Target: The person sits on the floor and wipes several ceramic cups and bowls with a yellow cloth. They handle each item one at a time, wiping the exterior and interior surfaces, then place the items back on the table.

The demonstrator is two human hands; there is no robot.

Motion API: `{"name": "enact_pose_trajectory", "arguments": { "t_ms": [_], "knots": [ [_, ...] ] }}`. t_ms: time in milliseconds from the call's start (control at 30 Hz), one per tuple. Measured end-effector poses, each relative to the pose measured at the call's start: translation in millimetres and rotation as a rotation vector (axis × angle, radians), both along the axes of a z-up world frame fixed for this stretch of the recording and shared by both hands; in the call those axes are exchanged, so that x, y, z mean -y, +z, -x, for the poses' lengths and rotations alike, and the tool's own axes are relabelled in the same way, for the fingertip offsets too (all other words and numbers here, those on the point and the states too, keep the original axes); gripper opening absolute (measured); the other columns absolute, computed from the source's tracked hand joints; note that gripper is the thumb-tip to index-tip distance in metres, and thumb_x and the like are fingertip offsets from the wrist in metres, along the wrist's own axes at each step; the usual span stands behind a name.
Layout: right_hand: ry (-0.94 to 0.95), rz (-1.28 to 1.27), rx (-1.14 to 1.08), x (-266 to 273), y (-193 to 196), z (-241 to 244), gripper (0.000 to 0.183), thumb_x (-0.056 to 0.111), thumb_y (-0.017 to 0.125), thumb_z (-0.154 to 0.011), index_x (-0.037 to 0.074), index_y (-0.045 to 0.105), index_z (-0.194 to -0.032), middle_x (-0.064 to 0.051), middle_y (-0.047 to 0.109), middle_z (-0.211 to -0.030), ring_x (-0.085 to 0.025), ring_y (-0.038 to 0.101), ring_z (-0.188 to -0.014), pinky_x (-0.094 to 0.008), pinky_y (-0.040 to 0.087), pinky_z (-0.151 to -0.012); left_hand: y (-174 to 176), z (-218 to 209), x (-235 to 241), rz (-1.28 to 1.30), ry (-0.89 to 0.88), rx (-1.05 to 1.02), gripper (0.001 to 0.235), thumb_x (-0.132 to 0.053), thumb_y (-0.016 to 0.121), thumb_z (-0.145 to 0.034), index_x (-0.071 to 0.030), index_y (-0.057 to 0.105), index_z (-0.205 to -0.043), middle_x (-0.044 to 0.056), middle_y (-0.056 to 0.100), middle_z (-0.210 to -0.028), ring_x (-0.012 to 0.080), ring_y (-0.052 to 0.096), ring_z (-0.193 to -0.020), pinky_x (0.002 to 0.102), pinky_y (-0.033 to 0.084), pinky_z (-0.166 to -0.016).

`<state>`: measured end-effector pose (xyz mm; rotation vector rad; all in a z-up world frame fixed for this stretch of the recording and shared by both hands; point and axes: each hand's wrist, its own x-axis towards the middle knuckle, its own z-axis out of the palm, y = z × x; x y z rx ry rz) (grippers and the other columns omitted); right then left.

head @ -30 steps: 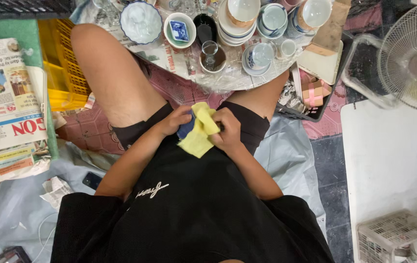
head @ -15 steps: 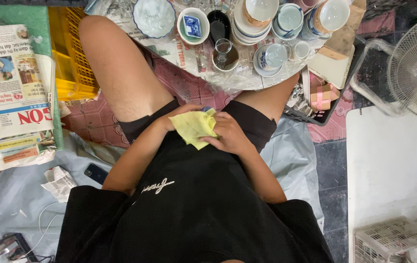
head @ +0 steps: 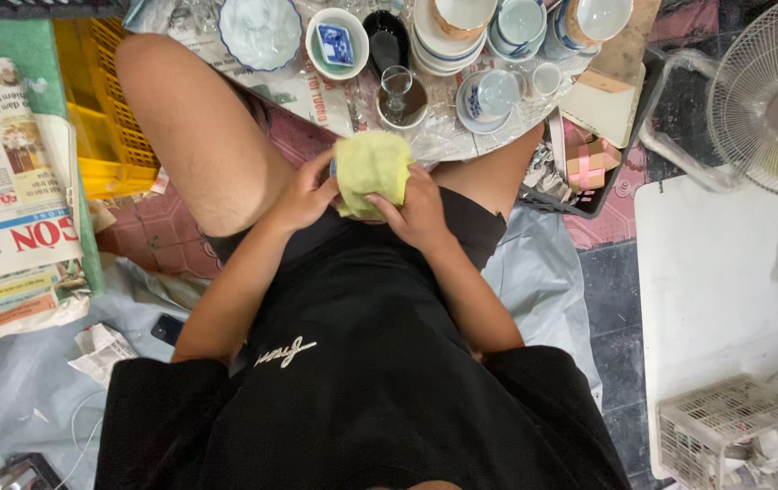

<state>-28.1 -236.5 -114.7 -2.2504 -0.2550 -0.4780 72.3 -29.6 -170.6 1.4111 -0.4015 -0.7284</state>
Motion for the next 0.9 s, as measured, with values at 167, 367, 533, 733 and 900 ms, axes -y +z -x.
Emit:
{"name": "enact_pose_trajectory", "arguments": {
  "t_ms": [167,367,533,733,900],
  "knots": [
    [-0.02,-0.284,-0.174,-7,-11,1,0.019,0.013,0.075,-0.093,0.004,0.071,-0.11,-0.016,0.073,-0.105,-0.035,0.071,-0.098,-0.041,0.054,-0.091,-2,1,-3,0.013,-0.016,0.206,0.046,-0.017,0.068,-0.102,-0.001,0.053,-0.143,0.011,0.069,-0.119,0.016,0.069,-0.104,0.031,0.059,-0.09],
    [-0.137,-0.492,-0.292,-3,-32,3,0.022,0.018,0.063,-0.101,-0.001,0.068,-0.109,-0.011,0.074,-0.092,-0.019,0.071,-0.082,-0.032,0.056,-0.077,53,5,-1,-0.039,0.039,0.671,0.067,-0.006,0.08,-0.082,-0.005,0.055,-0.144,0.017,0.067,-0.128,0.0282,0.067,-0.115,0.037,0.055,-0.096],
    [-0.203,-0.653,-0.298,-4,-59,5,0.03,0.023,0.058,-0.106,-0.004,0.071,-0.106,-0.01,0.074,-0.089,-0.014,0.068,-0.08,-0.031,0.055,-0.071,79,9,2,-0.108,0.086,0.827,0.069,-0.004,0.082,-0.075,-0.007,0.06,-0.14,0.015,0.068,-0.116,0.0282,0.067,-0.103,0.035,0.055,-0.087],
    [-0.184,-0.452,-0.069,-8,-66,12,0.023,0.018,0.061,-0.102,-0.003,0.068,-0.11,-0.014,0.074,-0.1,-0.025,0.073,-0.089,-0.035,0.056,-0.082,24,1,5,0.04,0.067,0.348,0.043,-0.032,0.059,-0.104,-0.004,0.063,-0.135,0.002,0.065,-0.097,0.0085,0.058,-0.075,0.025,0.047,-0.067],
    [-0.032,-0.076,0.192,-4,-66,-1,0.024,0.013,0.073,-0.087,0.003,0.07,-0.109,-0.018,0.07,-0.115,-0.042,0.065,-0.111,-0.049,0.048,-0.102,-32,-10,6,0.075,0.103,0.187,0.042,-0.036,0.051,-0.118,0.0,0.073,-0.117,0.0,0.07,-0.094,0.0045,0.059,-0.086,0.024,0.05,-0.075]
  ]
}}
